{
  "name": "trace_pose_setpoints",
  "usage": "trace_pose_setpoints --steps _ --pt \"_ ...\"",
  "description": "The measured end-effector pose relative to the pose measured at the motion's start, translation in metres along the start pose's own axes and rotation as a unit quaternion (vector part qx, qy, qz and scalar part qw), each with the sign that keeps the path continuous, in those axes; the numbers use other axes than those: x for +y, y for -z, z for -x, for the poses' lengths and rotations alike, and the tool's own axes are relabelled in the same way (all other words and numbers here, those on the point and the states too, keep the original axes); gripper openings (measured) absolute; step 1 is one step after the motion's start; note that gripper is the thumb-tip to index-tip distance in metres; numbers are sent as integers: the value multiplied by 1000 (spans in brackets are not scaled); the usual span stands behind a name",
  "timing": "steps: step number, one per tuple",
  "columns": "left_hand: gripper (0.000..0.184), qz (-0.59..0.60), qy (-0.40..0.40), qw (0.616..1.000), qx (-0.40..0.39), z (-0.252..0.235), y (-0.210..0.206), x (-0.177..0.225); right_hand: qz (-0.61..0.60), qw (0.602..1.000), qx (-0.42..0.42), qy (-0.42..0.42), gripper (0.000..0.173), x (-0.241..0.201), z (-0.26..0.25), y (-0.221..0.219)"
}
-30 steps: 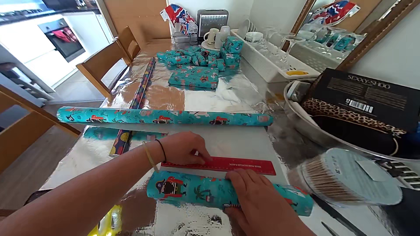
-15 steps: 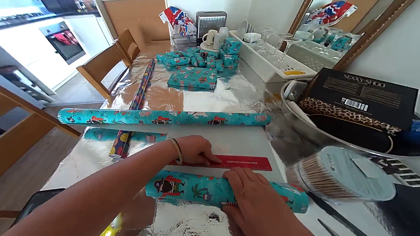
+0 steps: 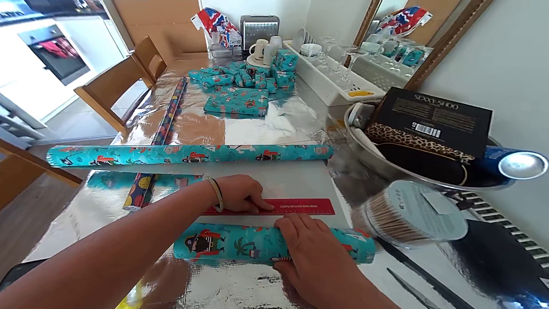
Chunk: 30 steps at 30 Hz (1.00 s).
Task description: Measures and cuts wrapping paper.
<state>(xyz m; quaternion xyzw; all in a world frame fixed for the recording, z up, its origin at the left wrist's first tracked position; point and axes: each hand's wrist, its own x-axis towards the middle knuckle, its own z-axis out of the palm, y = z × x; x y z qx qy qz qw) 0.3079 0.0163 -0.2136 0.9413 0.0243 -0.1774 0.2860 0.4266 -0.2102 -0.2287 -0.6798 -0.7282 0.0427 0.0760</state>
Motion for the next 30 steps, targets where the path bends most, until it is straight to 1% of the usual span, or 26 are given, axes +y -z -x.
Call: trace_pose_setpoints --steps 5,8,12,17,24,30 --pt "33 2 1 1000 -5 0 0 1 10 1000 20 9 59 0 0 -3" --pt "33 1 -7 1000 -1 -2 -2 2 11 1000 17 8 59 0 0 -3" --pt "32 -5 -29 1000 10 -6 -4 2 17 999 42 17 60 0 0 -6" --pt "32 -9 -30 999 9 -14 -3 7 28 998 49 20 61 0 1 -7" --pt "32 -15 -29 999 0 -18 0 9 26 994 102 39 62 3 1 -14" --pt "31 -10 -35 999 5 -18 -1 7 30 995 92 34 62 3 2 -13"
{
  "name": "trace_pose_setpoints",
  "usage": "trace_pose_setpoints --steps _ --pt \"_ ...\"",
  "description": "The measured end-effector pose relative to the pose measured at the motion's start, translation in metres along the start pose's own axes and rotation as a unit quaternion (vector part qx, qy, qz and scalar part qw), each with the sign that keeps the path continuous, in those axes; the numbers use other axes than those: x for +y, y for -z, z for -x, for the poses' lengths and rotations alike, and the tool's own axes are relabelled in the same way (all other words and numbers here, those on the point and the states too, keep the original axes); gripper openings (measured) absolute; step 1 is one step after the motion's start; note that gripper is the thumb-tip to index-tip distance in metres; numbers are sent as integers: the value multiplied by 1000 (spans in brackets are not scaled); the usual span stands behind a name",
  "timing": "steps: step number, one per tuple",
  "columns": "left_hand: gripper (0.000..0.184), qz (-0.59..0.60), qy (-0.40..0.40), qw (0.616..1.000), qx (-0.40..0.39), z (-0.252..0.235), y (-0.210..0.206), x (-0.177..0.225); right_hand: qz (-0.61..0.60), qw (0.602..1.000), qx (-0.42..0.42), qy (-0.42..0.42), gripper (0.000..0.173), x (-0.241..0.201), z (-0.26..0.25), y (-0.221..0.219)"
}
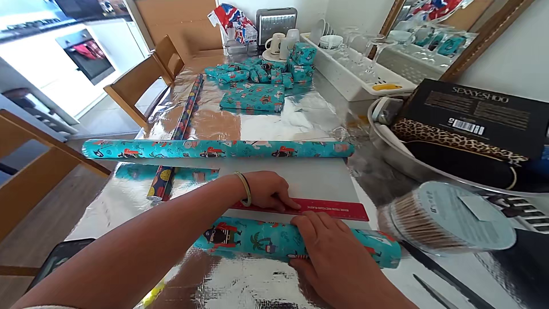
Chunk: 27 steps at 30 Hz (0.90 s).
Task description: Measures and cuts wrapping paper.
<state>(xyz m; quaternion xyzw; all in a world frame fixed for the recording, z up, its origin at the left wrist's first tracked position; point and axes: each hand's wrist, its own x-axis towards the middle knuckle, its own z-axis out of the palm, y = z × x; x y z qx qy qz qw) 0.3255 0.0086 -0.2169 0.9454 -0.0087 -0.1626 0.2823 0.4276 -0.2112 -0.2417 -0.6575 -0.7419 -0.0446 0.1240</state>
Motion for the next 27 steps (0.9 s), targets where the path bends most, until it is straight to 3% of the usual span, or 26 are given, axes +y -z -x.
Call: trace_pose_setpoints --steps 27 --pt "32 2 23 1000 -3 0 -1 2 4 1000 14 -11 66 -12 17 7"
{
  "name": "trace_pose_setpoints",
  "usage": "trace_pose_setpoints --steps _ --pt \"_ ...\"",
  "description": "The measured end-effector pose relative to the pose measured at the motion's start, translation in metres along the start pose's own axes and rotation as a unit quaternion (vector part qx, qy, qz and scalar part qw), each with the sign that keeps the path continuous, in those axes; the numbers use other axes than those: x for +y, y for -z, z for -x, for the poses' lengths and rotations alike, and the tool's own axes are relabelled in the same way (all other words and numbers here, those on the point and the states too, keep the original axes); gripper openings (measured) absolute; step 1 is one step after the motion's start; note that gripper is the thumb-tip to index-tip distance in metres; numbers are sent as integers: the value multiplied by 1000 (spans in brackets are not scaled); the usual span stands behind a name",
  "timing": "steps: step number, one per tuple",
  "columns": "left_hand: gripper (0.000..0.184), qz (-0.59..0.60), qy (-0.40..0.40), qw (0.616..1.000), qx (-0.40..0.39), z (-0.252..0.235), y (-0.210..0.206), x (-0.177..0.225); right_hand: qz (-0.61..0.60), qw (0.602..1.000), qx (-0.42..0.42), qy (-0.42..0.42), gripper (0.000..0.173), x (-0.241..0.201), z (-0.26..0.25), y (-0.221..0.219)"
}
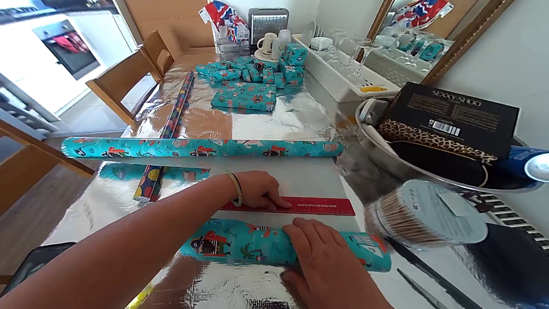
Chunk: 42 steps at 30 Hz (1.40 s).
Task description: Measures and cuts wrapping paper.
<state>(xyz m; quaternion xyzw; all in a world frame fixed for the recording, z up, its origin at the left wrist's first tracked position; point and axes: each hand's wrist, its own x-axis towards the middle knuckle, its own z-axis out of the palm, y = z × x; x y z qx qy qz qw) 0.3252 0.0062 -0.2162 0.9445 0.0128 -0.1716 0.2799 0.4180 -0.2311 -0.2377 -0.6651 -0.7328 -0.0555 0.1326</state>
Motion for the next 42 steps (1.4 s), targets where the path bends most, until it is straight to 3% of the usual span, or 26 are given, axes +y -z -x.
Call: trace_pose_setpoints --steps 12,16,19,22,26,33,42 --pt "31 2 16 1000 -7 -1 0 1 -112 988 -110 0 52 -19 56 41" --pt "31 -10 8 1000 -5 -1 0 -2 -190 977 -93 -1 45 -15 64 48" --pt "31 -15 8 1000 -4 -2 0 -3 -209 975 -1 -80 30 8 81 65" --pt "31 -15 8 1000 -9 -2 0 -3 -81 967 90 -222 22 63 107 72" --pt "32 -18 9 1000 -9 -3 1 -4 -56 941 16 -334 28 112 129 51" --pt "32 -9 3 1000 -13 -2 1 -3 -42 947 13 -319 13 116 127 36" --pt "33 -1 -1 1000 -10 -2 0 -4 -44 960 152 -233 22 92 110 49"
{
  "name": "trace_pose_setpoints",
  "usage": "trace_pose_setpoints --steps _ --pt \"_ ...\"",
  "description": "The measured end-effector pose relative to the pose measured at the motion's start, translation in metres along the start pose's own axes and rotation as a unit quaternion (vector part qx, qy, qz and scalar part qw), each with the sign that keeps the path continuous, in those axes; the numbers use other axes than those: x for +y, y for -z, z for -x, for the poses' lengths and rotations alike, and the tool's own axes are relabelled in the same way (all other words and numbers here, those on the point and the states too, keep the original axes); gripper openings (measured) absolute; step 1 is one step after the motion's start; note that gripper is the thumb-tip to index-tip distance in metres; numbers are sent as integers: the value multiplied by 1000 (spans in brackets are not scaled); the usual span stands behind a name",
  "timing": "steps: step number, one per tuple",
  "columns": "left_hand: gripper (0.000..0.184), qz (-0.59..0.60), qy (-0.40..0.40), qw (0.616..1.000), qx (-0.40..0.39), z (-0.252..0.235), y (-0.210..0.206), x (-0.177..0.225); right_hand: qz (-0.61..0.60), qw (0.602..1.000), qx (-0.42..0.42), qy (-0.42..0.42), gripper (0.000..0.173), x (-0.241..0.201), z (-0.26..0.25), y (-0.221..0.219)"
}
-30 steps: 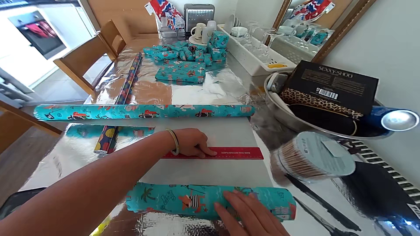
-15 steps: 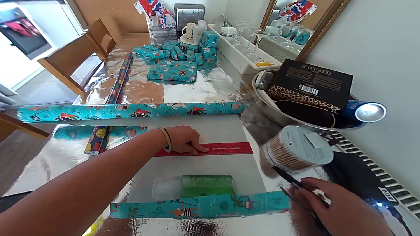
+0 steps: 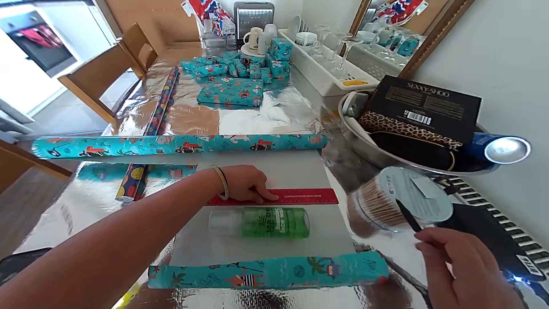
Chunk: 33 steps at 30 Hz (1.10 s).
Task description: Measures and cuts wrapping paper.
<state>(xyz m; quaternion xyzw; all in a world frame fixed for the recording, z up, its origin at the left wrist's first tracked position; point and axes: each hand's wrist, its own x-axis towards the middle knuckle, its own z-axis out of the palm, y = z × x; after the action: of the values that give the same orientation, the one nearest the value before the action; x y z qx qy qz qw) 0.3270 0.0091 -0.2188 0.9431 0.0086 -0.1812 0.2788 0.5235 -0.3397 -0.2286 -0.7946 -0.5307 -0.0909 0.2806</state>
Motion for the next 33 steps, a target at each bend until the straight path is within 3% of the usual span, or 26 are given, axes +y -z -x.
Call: trace_pose_setpoints --steps 7,12,27,33 --pt "32 -20 -48 998 20 0 -3 -7 -49 994 -14 102 25 -8 -60 -59" --pt "33 -20 -59 998 18 0 -3 -8 -45 991 -68 106 23 -3 -71 -81" --pt "32 -31 -51 998 12 0 -2 -5 -15 993 -71 91 20 -8 -60 -82" --pt "32 -29 -48 998 17 0 -2 -5 -122 983 -54 125 38 -19 -79 -70"
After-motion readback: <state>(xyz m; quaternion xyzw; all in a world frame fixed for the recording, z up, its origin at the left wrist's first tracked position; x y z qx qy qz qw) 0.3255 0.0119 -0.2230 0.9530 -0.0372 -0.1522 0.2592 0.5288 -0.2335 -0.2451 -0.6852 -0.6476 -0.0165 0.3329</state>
